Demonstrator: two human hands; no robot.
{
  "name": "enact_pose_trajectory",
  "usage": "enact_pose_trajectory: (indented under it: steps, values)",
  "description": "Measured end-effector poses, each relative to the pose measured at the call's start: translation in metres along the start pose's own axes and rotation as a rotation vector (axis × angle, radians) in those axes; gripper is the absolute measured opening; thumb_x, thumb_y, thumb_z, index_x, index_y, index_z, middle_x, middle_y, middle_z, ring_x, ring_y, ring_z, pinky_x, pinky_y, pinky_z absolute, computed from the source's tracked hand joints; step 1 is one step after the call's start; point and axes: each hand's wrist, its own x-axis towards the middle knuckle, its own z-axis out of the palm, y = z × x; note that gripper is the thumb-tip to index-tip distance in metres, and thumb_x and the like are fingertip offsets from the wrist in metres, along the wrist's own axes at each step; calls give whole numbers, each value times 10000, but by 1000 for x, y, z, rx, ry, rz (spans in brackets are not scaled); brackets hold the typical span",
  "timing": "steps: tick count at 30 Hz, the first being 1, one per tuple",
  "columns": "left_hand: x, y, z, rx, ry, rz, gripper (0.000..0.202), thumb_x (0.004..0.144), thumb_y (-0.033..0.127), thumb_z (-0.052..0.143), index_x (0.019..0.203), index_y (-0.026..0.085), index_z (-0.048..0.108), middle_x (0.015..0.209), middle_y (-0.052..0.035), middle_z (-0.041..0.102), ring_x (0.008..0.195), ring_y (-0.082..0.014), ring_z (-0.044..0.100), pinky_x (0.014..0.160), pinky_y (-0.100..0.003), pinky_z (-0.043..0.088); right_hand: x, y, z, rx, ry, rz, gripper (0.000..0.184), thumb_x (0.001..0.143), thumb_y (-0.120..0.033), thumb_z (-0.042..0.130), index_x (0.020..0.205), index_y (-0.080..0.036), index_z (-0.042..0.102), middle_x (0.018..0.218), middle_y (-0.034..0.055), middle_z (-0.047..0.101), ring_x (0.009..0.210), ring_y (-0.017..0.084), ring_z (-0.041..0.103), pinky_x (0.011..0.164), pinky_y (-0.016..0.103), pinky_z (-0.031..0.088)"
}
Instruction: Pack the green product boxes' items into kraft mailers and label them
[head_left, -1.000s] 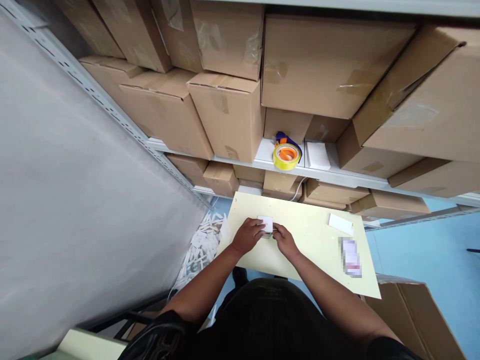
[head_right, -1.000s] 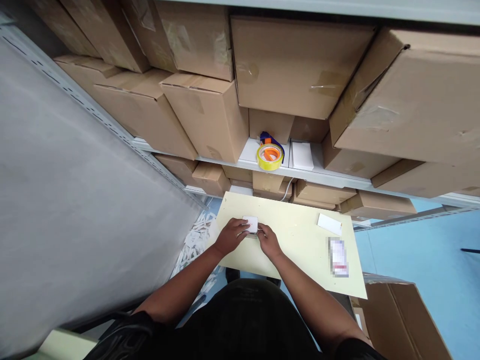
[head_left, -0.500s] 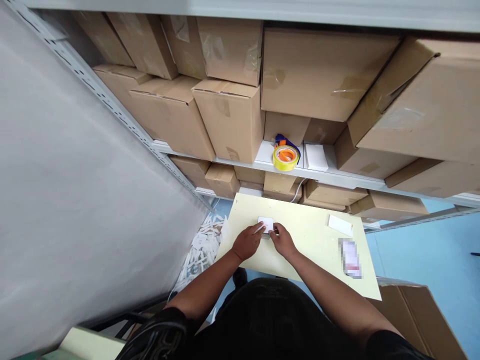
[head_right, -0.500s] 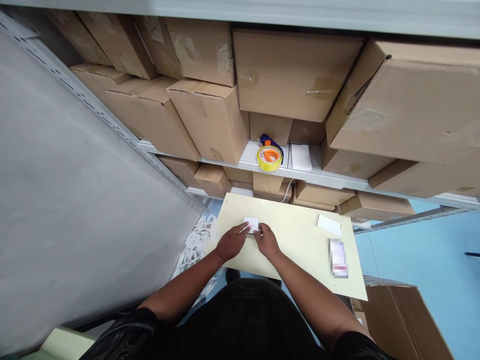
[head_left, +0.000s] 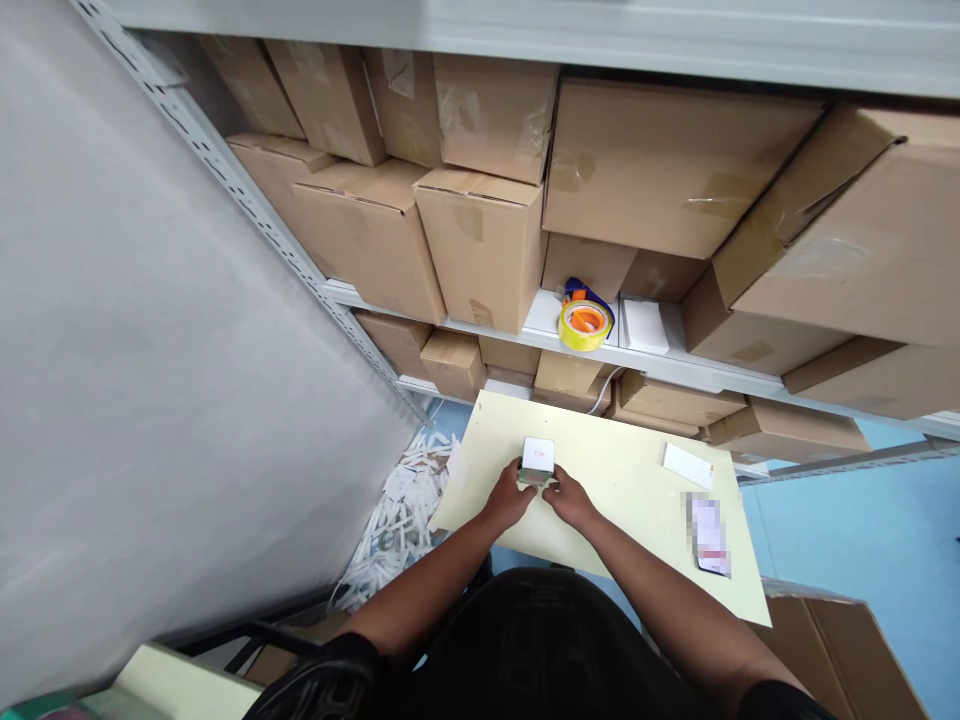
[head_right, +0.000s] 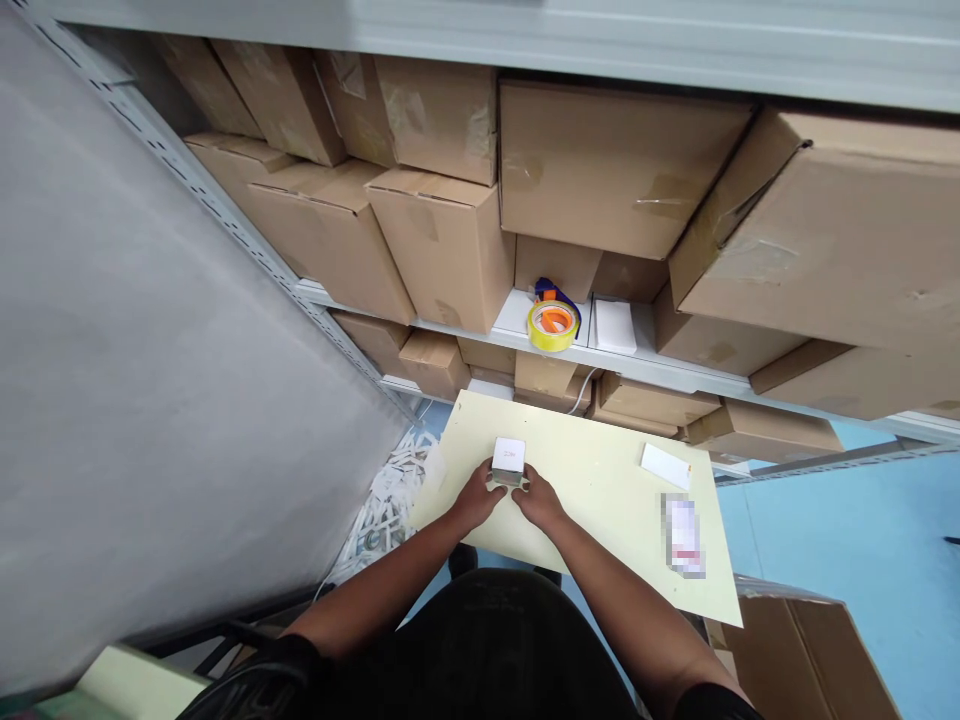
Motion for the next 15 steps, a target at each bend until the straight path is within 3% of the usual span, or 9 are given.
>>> enact_pose_trajectory:
  steps: [8,15]
  values:
    - [5,-3,0,-81,-34,-39,767,774,155,710,1490,189,436,1445,-161,589,1271,-305,613,1075,-452,469,11,-8,6,15,-4,30,525,757,-221,604,1282,-225,610,1192,66,749,1006,261,720,932,392,521]
    - [20,-6,-15,-71,-17,-8,751,765,135,692,1476,199,459,1429,-152,602,1254,-299,628,1070,-452,478,25,-19,14,27,14,27,538,733,-195,600,1269,-238,611,1154,50,759,1002,257,721,906,379,529]
